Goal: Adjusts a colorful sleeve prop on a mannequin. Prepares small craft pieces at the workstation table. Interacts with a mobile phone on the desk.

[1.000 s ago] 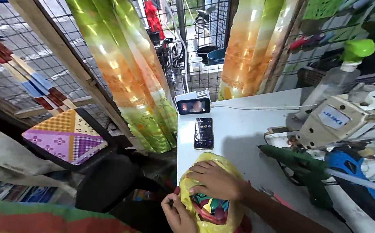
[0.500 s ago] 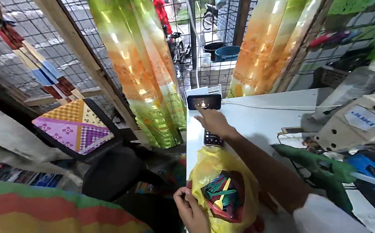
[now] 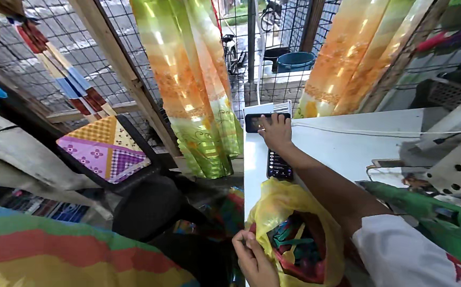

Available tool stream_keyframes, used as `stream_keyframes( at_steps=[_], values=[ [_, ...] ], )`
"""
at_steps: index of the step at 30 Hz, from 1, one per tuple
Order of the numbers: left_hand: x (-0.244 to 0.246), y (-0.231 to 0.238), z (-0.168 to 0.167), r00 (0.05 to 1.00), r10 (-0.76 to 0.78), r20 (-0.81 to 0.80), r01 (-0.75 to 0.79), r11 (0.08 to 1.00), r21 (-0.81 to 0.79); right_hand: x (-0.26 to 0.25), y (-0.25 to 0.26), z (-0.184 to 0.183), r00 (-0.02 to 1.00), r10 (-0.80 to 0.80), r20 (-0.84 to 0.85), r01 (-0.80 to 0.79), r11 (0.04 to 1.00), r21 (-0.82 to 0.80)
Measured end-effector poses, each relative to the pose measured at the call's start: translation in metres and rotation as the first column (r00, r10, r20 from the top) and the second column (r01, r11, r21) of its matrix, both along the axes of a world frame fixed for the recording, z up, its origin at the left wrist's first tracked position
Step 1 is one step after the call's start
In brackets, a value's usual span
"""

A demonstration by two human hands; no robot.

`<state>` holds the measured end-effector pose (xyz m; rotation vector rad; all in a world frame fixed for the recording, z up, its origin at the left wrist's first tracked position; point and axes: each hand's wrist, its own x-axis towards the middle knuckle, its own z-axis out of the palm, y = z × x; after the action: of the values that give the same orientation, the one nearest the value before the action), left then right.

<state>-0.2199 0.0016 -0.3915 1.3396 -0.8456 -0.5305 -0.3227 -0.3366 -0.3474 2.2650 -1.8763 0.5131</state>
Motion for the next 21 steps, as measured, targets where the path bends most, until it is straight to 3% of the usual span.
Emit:
stream_keyframes(
  at_steps=[7,14,21],
  values=[
    [0.0,0.0,0.0,1.0,-0.012,-0.01,0.012,1.0,0.004,0.005,0.004,-0.003,1.0,-0.004,-0.009,0.005,0.999,0.047],
    [0.0,0.0,-0.001,1.0,-0.014,-0.001,0.014,1.0,-0.013,0.003,0.002,0.002,0.995,0.049,0.088,-0.046,0.998,-0.034],
    [0.0,0.0,-0.002,1.0,-0.011,-0.007,0.011,1.0,-0.012,0.005,-0.001,0.006,0.999,0.004,0.047,-0.004,1.0,-0.015]
  ],
)
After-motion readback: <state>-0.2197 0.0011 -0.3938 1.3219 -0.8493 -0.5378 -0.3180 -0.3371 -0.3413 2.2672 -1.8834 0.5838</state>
